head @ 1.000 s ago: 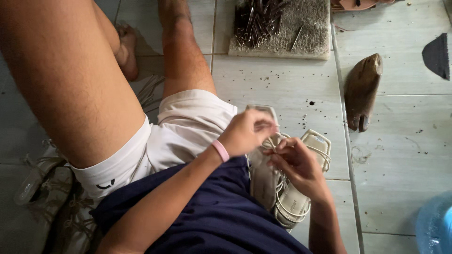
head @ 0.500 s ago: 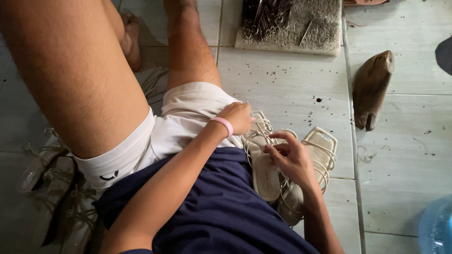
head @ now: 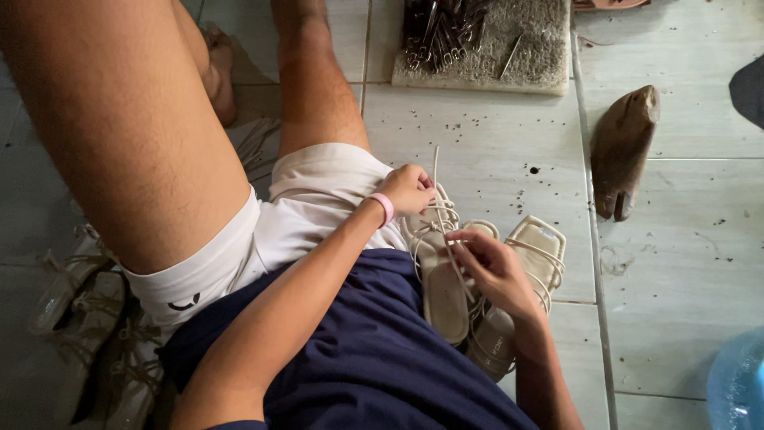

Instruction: The person sits on a tiled floor and ties the straps of a beige sandal. They manipulate the straps with both hands to form a knot and adjust the fit. Several other sandals are visible on the floor nearby.

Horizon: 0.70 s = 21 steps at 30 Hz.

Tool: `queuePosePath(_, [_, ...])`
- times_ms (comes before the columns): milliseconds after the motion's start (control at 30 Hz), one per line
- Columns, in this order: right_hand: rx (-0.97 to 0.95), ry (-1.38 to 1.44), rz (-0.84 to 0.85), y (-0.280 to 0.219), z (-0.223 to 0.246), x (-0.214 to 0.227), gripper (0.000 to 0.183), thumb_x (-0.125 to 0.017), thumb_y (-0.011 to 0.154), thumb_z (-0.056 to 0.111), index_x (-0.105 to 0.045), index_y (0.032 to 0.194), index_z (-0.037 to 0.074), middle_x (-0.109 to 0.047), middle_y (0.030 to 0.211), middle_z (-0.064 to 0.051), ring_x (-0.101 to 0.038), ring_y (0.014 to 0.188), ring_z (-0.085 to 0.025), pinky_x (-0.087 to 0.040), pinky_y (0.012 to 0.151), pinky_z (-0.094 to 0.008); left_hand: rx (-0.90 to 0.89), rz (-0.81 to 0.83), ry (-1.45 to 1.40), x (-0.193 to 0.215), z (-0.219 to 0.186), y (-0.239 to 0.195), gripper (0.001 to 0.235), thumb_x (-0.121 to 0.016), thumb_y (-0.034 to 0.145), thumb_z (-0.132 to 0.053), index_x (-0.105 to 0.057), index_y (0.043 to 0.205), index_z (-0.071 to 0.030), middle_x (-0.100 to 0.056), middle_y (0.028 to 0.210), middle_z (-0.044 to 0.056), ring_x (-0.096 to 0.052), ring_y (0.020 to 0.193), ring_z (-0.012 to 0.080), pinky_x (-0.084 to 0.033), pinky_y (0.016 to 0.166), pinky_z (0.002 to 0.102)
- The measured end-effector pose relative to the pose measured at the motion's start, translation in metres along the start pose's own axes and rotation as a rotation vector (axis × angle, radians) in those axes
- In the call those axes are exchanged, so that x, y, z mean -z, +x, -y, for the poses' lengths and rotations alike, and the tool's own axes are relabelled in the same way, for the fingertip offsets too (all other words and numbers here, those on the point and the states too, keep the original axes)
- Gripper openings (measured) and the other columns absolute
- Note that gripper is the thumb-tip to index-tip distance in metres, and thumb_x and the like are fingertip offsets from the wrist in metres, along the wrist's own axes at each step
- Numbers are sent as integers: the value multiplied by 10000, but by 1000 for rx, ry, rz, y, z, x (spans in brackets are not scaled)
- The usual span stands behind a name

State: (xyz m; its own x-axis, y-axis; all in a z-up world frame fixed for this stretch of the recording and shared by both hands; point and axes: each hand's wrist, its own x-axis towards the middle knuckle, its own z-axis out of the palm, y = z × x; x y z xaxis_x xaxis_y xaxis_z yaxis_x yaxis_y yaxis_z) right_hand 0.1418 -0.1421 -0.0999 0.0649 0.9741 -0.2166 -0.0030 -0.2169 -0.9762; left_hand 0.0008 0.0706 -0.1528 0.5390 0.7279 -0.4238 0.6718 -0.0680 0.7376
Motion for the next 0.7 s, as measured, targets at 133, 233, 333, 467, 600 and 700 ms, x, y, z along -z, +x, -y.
queuePosePath(133, [120, 195, 172, -4, -4, 10, 442, -608, 903, -10, -606, 1344, 24, -711, 1302, -30, -710, 1134, -97, -591, 941, -272, -215, -249, 24, -9, 2, 6, 306, -709, 919, -241, -664, 1104, 0, -763, 982, 132, -742, 913, 223, -579, 813, 323])
queuePosePath(233, [187, 135, 77, -4, -7, 12, 416, -668, 905, -27, -648, 1316, 36, -715, 1264, -55, -722, 1053, -122, -609, 843, -278, -307, -232, -141, -11, -7, -2, 319, -708, 949, -226, -626, 1152, 6, -753, 1026, 118, -751, 942, 211, -600, 818, 309])
queuePosePath(333, [278, -103, -127, -8, -6, 13, 322, -722, 927, -7, -766, 1234, 79, -786, 1128, -86, -746, 923, -130, -614, 722, -259, -405, -89, -304, -4, -26, -26, 275, -727, 954, -145, -657, 1174, 4, -763, 1055, 103, -755, 965, 191, -621, 836, 293])
queuePosePath(467, [539, -347, -314, -19, 9, 19, 336, -781, 848, -2, -790, 1157, 129, -728, 1082, -62, -709, 932, -107, -606, 766, -234, -456, 33, -318, 7, -63, -69, 301, -672, 989, -84, -701, 1282, -22, -792, 1097, 94, -768, 975, 172, -655, 865, 281])
queuePosePath(600, [757, -482, -396, -27, 29, 13, 339, -781, 833, -31, -784, 1130, 131, -717, 1111, -89, -704, 1007, -160, -617, 820, -248, -583, 164, -392, 10, -96, -104, 524, -642, 982, -62, -520, 1491, -53, -724, 1180, 124, -737, 1073, 198, -648, 971, 290])
queuePosePath(700, [773, -558, -491, -36, 41, 7, 326, -837, 781, 5, -780, 1093, 78, -760, 1049, -62, -721, 974, -184, -570, 855, -324, -559, 210, -377, 14, -104, -121, 606, -700, 939, -41, -447, 1489, -30, -729, 1210, 161, -716, 1161, 223, -611, 982, 314])
